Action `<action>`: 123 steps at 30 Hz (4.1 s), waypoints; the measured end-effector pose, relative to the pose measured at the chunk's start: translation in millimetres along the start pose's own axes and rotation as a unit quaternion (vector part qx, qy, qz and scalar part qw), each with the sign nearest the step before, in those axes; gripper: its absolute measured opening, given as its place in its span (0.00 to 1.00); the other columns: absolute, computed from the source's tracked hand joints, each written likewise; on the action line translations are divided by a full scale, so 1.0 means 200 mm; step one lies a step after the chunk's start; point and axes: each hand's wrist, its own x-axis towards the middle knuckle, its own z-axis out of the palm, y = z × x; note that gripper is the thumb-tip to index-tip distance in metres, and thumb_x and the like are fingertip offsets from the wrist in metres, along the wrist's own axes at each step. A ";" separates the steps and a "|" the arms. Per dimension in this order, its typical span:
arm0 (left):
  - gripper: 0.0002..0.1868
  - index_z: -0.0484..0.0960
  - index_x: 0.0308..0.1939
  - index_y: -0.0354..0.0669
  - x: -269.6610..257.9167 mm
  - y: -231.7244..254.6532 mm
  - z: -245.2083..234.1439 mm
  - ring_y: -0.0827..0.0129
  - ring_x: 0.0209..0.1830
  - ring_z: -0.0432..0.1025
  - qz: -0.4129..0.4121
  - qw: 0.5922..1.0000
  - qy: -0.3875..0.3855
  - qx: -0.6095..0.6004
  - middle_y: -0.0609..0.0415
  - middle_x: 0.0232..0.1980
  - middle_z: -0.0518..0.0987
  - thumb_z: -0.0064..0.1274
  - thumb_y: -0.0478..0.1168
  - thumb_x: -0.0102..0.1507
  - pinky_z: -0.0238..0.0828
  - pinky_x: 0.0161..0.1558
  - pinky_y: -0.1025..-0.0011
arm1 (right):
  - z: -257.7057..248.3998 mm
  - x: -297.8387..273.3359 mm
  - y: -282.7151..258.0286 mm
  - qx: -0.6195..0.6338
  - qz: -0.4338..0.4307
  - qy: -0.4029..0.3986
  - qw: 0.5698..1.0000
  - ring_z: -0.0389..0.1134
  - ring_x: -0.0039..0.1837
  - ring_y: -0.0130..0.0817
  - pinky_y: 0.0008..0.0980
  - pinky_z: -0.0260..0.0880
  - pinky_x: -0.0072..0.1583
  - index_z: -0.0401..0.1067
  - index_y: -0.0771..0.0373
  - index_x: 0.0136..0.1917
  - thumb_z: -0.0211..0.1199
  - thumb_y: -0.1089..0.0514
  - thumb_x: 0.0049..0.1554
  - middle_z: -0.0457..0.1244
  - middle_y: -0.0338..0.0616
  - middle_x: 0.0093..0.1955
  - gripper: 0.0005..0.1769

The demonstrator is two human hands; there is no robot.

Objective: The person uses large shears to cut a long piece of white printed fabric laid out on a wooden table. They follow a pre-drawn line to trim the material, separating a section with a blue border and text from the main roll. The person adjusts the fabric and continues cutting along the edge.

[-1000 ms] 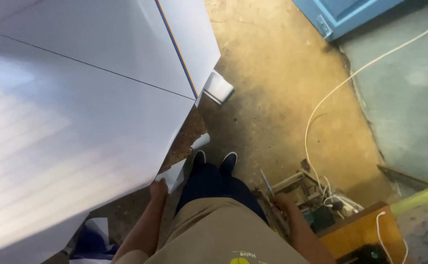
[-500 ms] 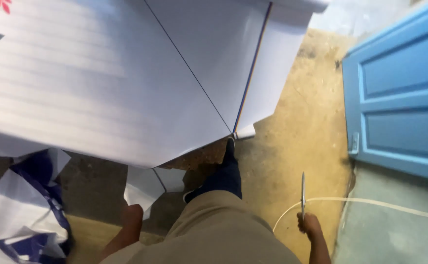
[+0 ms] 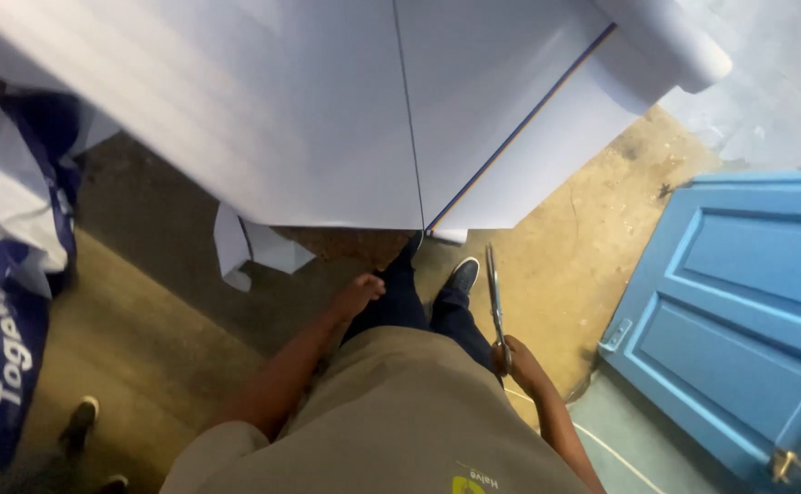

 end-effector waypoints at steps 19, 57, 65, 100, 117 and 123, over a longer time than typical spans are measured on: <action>0.25 0.79 0.69 0.40 0.05 0.62 0.53 0.58 0.60 0.80 0.085 0.897 0.231 -0.367 0.40 0.64 0.82 0.53 0.51 0.73 0.76 0.63 0.61 | 0.03 0.38 -0.29 -0.051 -0.208 -0.204 0.955 0.69 0.49 0.45 0.44 0.70 0.54 0.74 0.64 0.55 0.65 0.50 0.57 0.66 0.49 0.41 0.18; 0.16 0.85 0.39 0.35 0.32 0.61 0.39 0.55 0.41 0.85 0.126 0.855 0.207 -0.459 0.41 0.36 0.86 0.69 0.46 0.65 0.75 0.57 0.54 | 0.46 0.35 -0.64 0.003 -0.246 -0.081 0.966 0.69 0.40 0.40 0.41 0.68 0.48 0.69 0.58 0.45 0.58 0.42 0.71 0.65 0.45 0.33 0.20; 0.16 0.86 0.33 0.47 0.42 0.53 0.39 0.65 0.39 0.86 0.091 0.900 0.224 -0.363 0.52 0.31 0.87 0.68 0.53 0.63 0.76 0.55 0.64 | 0.49 0.30 -0.69 -0.029 -0.212 -0.045 0.976 0.71 0.39 0.47 0.44 0.68 0.46 0.67 0.56 0.41 0.58 0.43 0.71 0.66 0.48 0.31 0.21; 0.19 0.82 0.30 0.46 0.32 0.55 0.32 0.64 0.36 0.79 0.077 0.904 0.206 -0.367 0.52 0.25 0.79 0.65 0.55 0.67 0.77 0.51 0.63 | 0.50 0.54 -0.88 -0.096 -0.108 0.033 0.989 0.71 0.49 0.65 0.58 0.67 0.53 0.69 0.60 0.43 0.62 0.31 0.64 0.67 0.60 0.36 0.29; 0.19 0.81 0.31 0.43 0.32 0.51 0.31 0.61 0.39 0.82 0.096 0.892 0.195 -0.398 0.54 0.26 0.78 0.64 0.51 0.69 0.83 0.46 0.57 | 0.48 0.55 -1.27 -0.051 -0.108 0.046 0.992 0.73 0.45 0.48 0.47 0.70 0.51 0.76 0.58 0.48 0.70 0.29 0.59 0.67 0.48 0.32 0.29; 0.18 0.83 0.35 0.43 0.34 0.49 0.32 0.65 0.40 0.78 0.109 0.901 0.177 -0.382 0.52 0.29 0.79 0.63 0.52 0.71 0.76 0.51 0.58 | 0.46 0.60 -1.27 -0.065 -0.112 0.047 0.990 0.72 0.41 0.45 0.43 0.69 0.50 0.76 0.58 0.46 0.70 0.28 0.59 0.65 0.46 0.29 0.31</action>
